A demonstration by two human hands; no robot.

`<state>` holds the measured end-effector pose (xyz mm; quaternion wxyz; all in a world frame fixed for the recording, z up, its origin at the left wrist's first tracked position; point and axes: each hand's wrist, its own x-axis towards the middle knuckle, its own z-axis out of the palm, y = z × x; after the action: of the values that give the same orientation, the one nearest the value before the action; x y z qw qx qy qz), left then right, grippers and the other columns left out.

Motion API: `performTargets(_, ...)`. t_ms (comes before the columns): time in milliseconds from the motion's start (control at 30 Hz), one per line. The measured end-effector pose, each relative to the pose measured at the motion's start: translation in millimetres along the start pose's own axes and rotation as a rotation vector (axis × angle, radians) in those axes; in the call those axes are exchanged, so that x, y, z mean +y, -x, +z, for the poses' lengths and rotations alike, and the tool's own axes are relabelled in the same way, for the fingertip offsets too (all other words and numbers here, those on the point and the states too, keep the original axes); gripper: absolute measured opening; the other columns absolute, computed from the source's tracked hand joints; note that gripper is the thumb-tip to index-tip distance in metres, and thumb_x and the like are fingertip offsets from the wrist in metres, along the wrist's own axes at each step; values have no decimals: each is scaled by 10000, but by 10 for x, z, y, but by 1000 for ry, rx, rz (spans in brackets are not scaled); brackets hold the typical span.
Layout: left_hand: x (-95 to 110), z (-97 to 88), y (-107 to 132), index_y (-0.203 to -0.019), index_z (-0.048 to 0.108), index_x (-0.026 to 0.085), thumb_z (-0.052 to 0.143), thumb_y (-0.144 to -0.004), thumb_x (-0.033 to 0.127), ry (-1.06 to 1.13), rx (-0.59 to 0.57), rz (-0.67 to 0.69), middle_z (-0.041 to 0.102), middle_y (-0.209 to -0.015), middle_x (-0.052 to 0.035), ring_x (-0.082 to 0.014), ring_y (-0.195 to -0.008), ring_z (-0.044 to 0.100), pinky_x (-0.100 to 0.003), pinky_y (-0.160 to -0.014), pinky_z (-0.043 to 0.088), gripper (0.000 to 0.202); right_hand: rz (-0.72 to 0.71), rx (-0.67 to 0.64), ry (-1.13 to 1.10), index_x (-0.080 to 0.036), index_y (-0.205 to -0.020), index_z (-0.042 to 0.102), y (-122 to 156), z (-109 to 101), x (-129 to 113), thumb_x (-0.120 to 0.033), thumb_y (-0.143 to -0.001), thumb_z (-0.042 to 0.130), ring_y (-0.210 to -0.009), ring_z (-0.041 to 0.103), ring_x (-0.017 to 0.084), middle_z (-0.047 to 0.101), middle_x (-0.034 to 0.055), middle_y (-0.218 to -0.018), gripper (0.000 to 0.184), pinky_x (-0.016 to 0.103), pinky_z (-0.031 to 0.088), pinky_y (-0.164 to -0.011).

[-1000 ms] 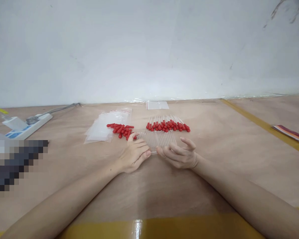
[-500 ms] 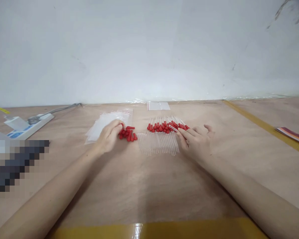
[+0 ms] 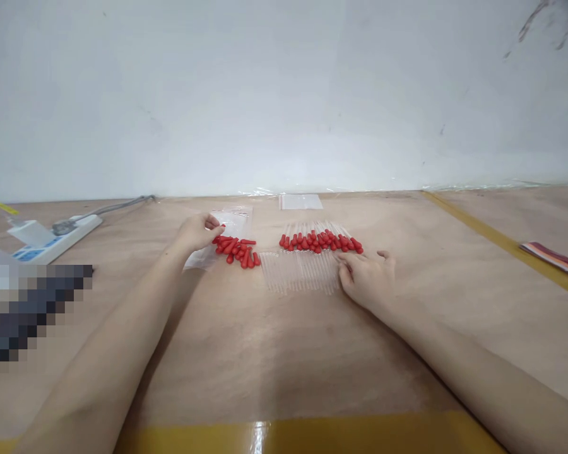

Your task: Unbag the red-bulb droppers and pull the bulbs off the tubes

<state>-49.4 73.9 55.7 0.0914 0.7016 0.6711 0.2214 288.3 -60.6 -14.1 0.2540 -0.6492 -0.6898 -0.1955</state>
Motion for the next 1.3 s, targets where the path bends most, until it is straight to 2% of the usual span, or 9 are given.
performTargets(133,-45,-58,3,-739,618,207,552,-688,452,-44,-21,-13,664,-760,-22,-192,-704,599,-270,-619,427,259,-4,-27,-22,-229,-937,630,6,8,-25,-218,-813,417,-833,563,181,681,27,-882,247,407,169,-892)
performTargets(233,9,-157,43,-741,626,210,492,-732,479,-69,179,24,663,-770,-22,-197,-707,590,-279,-604,407,300,2,-37,-22,-226,-948,628,6,10,-38,-241,-833,405,-863,545,186,669,39,-897,251,401,177,-885)
performTargets(300,146,-179,104,-752,622,207,491,-741,459,-59,328,93,659,-782,-17,-183,-684,580,-274,-601,395,284,-1,-49,-17,-223,-951,625,5,11,-42,-246,-834,404,-874,534,190,660,44,-907,250,402,183,-882)
performTargets(367,359,-129,190,-756,616,203,490,-751,442,-24,379,188,654,-773,-7,-161,-641,566,-268,-606,391,271,-17,-75,-4,-216,-948,621,6,8,-48,-236,-831,405,-881,525,194,652,48,-909,247,408,187,-882)
performTargets(533,947,238,370,-733,617,204,533,-732,398,-26,113,471,654,-767,5,-167,-708,566,-295,-718,390,211,-39,-148,30,-200,-917,619,9,-24,-81,-194,-823,396,-891,518,201,635,54,-920,242,445,180,-900)
performTargets(633,1156,450,359,-778,620,203,554,-713,425,-110,-43,553,641,-729,-8,-199,-759,568,-340,-772,368,241,-5,-194,-8,-211,-928,616,1,-52,-97,-224,-851,370,-922,517,208,632,52,-943,259,460,190,-904)
performTargets(900,1205,685,145,-771,625,202,612,-648,488,3,-315,447,606,-601,10,-160,-597,541,-287,-660,383,311,134,-240,-236,-233,-1043,577,-60,-2,-17,-283,-880,319,-1021,504,211,623,32,-1050,309,453,239,-914)
performTargets(1100,1164,721,92,-719,627,193,632,-626,454,88,-365,328,636,-636,-1,-149,-549,552,-256,-530,389,277,187,-228,-341,-236,-1079,568,-84,66,40,-314,-880,306,-985,525,210,649,38,-972,338,450,263,-913)
performTargets(1300,1077,533,298,-788,601,178,468,-765,416,155,-175,246,652,-737,-21,-160,-671,579,-254,-593,409,274,197,-146,-381,-223,-1084,558,-71,87,58,-323,-868,336,-1026,508,229,604,66,-1072,325,467,284,-910)
